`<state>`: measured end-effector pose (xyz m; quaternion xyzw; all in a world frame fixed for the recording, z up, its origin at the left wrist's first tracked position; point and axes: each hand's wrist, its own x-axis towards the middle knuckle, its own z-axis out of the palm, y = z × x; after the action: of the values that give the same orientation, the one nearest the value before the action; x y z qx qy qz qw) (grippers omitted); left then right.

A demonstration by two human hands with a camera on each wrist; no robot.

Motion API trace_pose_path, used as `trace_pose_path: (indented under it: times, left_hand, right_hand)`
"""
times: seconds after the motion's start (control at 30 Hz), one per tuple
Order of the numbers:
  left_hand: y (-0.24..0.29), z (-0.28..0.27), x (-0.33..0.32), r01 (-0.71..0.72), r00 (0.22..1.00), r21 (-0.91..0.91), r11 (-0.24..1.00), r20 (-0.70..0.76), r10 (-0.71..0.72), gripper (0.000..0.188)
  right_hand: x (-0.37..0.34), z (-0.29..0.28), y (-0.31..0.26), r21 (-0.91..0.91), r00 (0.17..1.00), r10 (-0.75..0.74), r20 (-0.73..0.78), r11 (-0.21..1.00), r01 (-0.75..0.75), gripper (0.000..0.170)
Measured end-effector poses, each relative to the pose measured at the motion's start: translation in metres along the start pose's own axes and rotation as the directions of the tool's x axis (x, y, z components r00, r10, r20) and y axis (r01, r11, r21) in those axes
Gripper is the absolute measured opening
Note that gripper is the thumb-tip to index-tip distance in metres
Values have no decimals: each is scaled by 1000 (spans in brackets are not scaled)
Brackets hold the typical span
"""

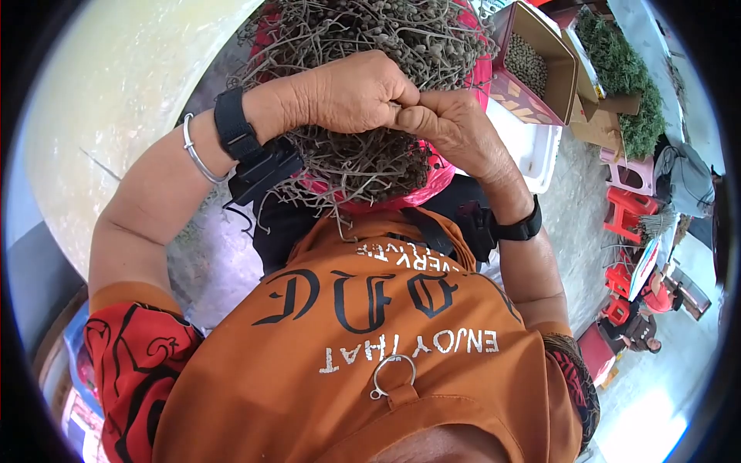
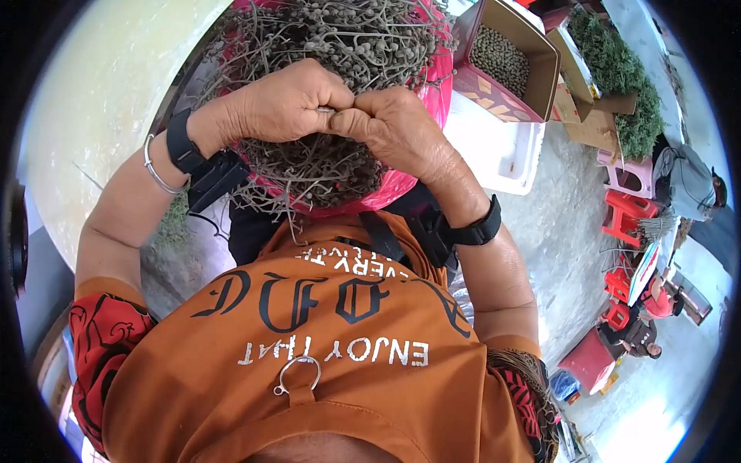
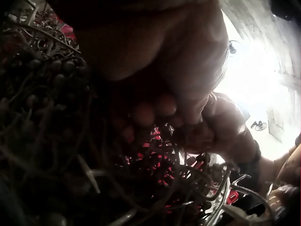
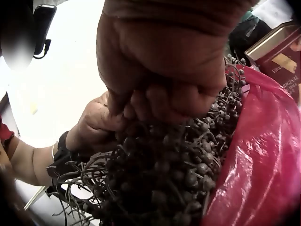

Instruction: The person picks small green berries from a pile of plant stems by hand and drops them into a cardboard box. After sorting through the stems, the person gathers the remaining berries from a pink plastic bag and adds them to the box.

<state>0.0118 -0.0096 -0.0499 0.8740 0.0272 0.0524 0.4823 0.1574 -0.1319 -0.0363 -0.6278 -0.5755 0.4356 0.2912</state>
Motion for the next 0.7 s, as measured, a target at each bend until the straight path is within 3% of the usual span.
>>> trace_pose_path:
  times: [0.07,0.23,0.33,0.5,0.63,0.7]
  left_hand:
    - [2,0,3,-23,1000,-3,1000,-13,22,24]
    - [9,0,3,-51,988,-65,997,140,59,23]
    - [13,2,3,-108,977,-59,992,176,117,21]
    - [19,-1,7,-72,961,-120,990,256,101,20]
    - [14,-4,6,-113,952,-104,988,275,138,20]
    - [8,-6,1,-215,943,-26,976,254,215,21]
  right_hand:
    - [-3,0,2,180,999,35,-10,983,-33,29]
    - [-19,-6,-3,272,994,76,83,957,-96,24]
    - [-23,-13,1,370,951,14,309,919,-134,31]
    - [-15,-21,12,533,891,-82,446,824,-191,23]
    - [-11,-20,28,621,857,-259,445,779,-87,30]
    - [-10,-22,32,846,678,-614,403,533,-21,36]
